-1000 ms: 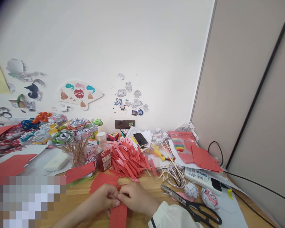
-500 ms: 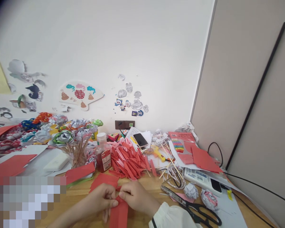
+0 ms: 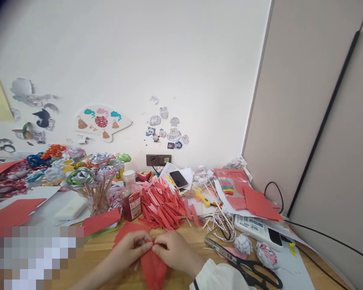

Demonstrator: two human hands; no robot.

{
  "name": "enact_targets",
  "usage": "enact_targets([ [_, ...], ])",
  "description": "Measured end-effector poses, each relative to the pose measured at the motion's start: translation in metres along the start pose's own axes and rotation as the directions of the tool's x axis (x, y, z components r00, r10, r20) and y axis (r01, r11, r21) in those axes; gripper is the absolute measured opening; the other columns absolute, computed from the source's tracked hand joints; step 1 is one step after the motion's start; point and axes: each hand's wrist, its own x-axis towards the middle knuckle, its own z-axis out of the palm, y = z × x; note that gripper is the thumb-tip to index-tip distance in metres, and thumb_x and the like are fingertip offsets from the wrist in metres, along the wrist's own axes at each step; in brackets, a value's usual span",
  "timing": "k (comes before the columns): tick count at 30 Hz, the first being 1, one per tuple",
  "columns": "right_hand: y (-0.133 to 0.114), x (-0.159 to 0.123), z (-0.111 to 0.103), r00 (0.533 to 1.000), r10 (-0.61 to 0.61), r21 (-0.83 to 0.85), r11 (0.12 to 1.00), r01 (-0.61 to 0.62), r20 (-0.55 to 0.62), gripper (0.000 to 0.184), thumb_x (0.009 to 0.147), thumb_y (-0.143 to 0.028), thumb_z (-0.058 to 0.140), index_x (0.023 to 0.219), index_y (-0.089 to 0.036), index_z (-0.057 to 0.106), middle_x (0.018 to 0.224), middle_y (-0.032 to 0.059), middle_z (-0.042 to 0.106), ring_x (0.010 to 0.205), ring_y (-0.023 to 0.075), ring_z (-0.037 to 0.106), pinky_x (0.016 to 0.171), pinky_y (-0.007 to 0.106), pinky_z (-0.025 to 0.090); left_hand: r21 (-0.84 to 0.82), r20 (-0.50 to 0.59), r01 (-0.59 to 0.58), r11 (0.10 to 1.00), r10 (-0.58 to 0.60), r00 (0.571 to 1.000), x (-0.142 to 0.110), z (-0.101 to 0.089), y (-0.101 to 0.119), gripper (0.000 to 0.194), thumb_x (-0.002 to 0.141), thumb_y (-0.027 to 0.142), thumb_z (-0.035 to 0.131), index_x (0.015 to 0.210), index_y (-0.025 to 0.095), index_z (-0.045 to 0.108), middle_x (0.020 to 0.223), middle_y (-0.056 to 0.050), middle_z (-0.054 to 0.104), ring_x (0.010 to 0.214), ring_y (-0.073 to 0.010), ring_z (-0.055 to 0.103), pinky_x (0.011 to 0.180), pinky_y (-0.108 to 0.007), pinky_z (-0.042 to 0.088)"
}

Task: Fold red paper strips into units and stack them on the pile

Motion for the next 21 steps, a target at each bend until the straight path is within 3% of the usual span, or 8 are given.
enact_targets([
  [5,0.008,0.003,0.0,0.992,0.112,0.251,0.963,-0.096,-0.052,0.031,0.082,-0.04,0.039,0.072,-0.013,0.052,0.06,-0.0025,0.045,0.052,0.0077,0.038,0.047,0.018,0.029,-0.123,-0.212,-0.023,0.992,-0.004,0.977,0.006,-0.01,0.002,0.038,0.063,0.054,0.051,0.061,0.017,0.046,0.034,0.007,0.048,0.03,-0.0084,0.044,0.033,-0.018,0.032],
  [9,0.018,0.008,0.002,0.971,0.226,0.527,0.836,-0.155,-0.074,0.03,0.076,-0.044,0.047,0.083,-0.014,0.05,0.06,-0.0027,0.047,0.047,0.0077,0.042,0.044,0.018,0.033,-0.216,-0.334,-0.038,0.976,-0.037,0.942,0.01,-0.017,-0.001,0.037,0.06,0.054,0.053,0.061,0.019,0.042,0.034,0.006,0.052,0.029,-0.0099,0.046,0.033,-0.019,0.034],
  [12,0.022,0.011,0.002,0.949,0.285,0.588,0.794,-0.157,-0.132,0.029,0.071,-0.042,0.053,0.081,-0.015,0.051,0.061,-0.0018,0.049,0.051,0.0099,0.047,0.047,0.02,0.037,-0.247,-0.304,-0.041,0.968,-0.037,0.952,0.011,-0.015,-0.003,0.038,0.058,0.055,0.054,0.06,0.019,0.04,0.034,0.006,0.053,0.028,-0.0099,0.046,0.032,-0.018,0.033],
  [17,0.024,0.011,-0.004,0.909,0.281,0.465,0.878,-0.115,-0.306,0.026,0.072,-0.039,0.053,0.077,-0.014,0.055,0.063,-0.0005,0.051,0.059,0.0124,0.049,0.053,0.022,0.039,-0.179,-0.154,0.001,0.984,-0.029,0.988,0.009,-0.009,-0.003,0.039,0.058,0.054,0.054,0.055,0.019,0.039,0.034,0.005,0.053,0.027,-0.0085,0.045,0.031,-0.017,0.029],
  [21,0.025,0.009,-0.007,0.934,0.252,0.483,0.869,-0.104,-0.252,0.03,0.073,-0.043,0.051,0.082,-0.015,0.056,0.071,0.0015,0.055,0.063,0.0129,0.05,0.054,0.022,0.04,-0.199,-0.137,-0.007,0.98,-0.021,0.99,0.01,-0.011,-0.003,0.04,0.057,0.055,0.055,0.055,0.017,0.042,0.038,0.004,0.055,0.029,-0.0086,0.048,0.032,-0.017,0.031],
])
